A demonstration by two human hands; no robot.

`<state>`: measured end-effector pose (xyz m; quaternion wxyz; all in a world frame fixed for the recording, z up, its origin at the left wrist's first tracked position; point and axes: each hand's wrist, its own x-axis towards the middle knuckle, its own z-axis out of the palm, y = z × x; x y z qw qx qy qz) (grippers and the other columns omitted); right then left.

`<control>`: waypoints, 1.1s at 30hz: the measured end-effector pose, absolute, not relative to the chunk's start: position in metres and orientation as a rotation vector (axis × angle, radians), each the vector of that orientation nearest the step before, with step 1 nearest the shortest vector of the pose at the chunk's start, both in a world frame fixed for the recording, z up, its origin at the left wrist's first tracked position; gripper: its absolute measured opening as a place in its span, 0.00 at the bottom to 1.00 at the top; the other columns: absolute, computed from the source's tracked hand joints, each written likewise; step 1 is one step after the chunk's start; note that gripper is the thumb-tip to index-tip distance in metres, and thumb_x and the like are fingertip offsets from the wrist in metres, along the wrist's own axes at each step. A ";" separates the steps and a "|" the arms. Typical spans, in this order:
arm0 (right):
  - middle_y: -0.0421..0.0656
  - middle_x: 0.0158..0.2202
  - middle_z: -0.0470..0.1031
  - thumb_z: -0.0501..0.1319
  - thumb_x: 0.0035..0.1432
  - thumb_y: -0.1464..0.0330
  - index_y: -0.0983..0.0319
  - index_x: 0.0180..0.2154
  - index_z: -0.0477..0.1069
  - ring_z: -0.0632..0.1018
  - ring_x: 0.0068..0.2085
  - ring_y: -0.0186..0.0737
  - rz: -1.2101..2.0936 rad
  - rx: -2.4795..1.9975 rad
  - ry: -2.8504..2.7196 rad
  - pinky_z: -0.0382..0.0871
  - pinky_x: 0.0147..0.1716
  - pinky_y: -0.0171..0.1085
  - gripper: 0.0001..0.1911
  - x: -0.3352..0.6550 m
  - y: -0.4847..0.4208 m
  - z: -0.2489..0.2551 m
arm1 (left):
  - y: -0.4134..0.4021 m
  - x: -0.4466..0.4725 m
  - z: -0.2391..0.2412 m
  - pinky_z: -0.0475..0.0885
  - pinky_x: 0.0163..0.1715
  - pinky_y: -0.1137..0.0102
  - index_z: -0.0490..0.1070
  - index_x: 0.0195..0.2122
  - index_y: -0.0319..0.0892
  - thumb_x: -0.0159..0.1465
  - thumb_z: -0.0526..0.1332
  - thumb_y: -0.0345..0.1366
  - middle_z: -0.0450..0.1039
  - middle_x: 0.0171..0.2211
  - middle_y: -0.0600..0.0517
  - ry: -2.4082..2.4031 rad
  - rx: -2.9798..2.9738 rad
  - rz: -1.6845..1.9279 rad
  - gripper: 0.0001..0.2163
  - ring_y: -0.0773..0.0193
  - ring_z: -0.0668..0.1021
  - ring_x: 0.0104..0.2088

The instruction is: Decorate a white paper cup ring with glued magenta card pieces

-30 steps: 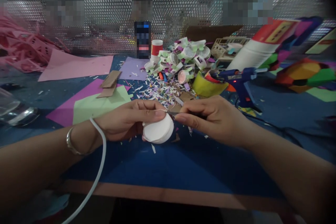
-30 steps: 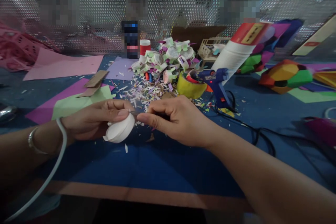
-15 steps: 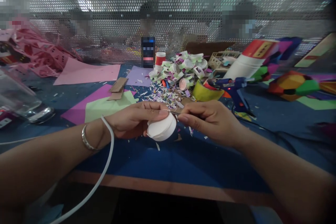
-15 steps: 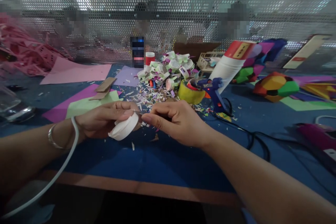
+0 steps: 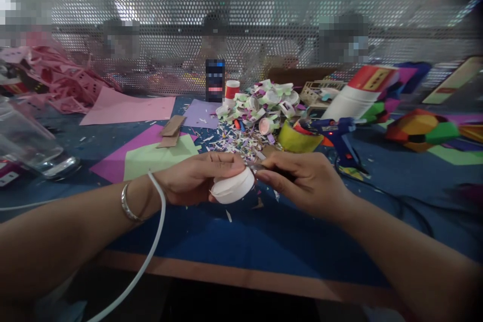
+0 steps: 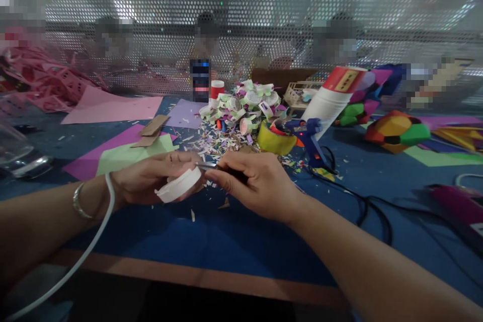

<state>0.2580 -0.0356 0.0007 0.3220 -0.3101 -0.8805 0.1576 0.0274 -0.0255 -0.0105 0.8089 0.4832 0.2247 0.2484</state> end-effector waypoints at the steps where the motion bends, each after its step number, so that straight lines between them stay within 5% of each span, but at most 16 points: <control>1: 0.37 0.23 0.69 0.59 0.69 0.60 0.61 0.29 0.71 0.68 0.24 0.28 0.406 -0.806 -2.316 0.60 0.25 0.30 0.17 0.258 -0.036 0.001 | -0.026 0.027 -0.011 0.55 0.15 0.78 0.69 0.29 0.38 0.63 0.67 0.42 0.64 0.22 0.55 0.477 1.031 0.525 0.13 0.74 0.63 0.18; 19: 0.35 0.23 0.65 0.61 0.66 0.58 0.61 0.30 0.69 0.65 0.23 0.28 0.458 -0.820 -2.308 0.58 0.23 0.31 0.16 0.260 -0.036 0.002 | -0.028 0.028 -0.008 0.60 0.19 0.79 0.71 0.32 0.37 0.61 0.70 0.40 0.67 0.25 0.55 0.531 1.045 0.564 0.13 0.74 0.66 0.21; 28: 0.33 0.22 0.57 0.61 0.63 0.49 0.61 0.28 0.66 0.57 0.23 0.28 0.946 -0.926 -2.034 0.51 0.20 0.32 0.23 0.254 -0.031 0.002 | -0.028 0.030 -0.013 0.60 0.22 0.76 0.70 0.36 0.39 0.68 0.61 0.47 0.65 0.26 0.55 0.686 1.600 0.614 0.14 0.71 0.66 0.24; 33: 0.35 0.25 0.63 0.68 0.57 0.53 0.62 0.32 0.69 0.62 0.25 0.29 1.105 -0.923 -2.049 0.55 0.23 0.31 0.20 0.253 -0.029 -0.005 | -0.025 0.030 -0.016 0.60 0.23 0.75 0.70 0.35 0.38 0.69 0.58 0.47 0.65 0.27 0.55 0.772 1.742 0.600 0.15 0.71 0.66 0.24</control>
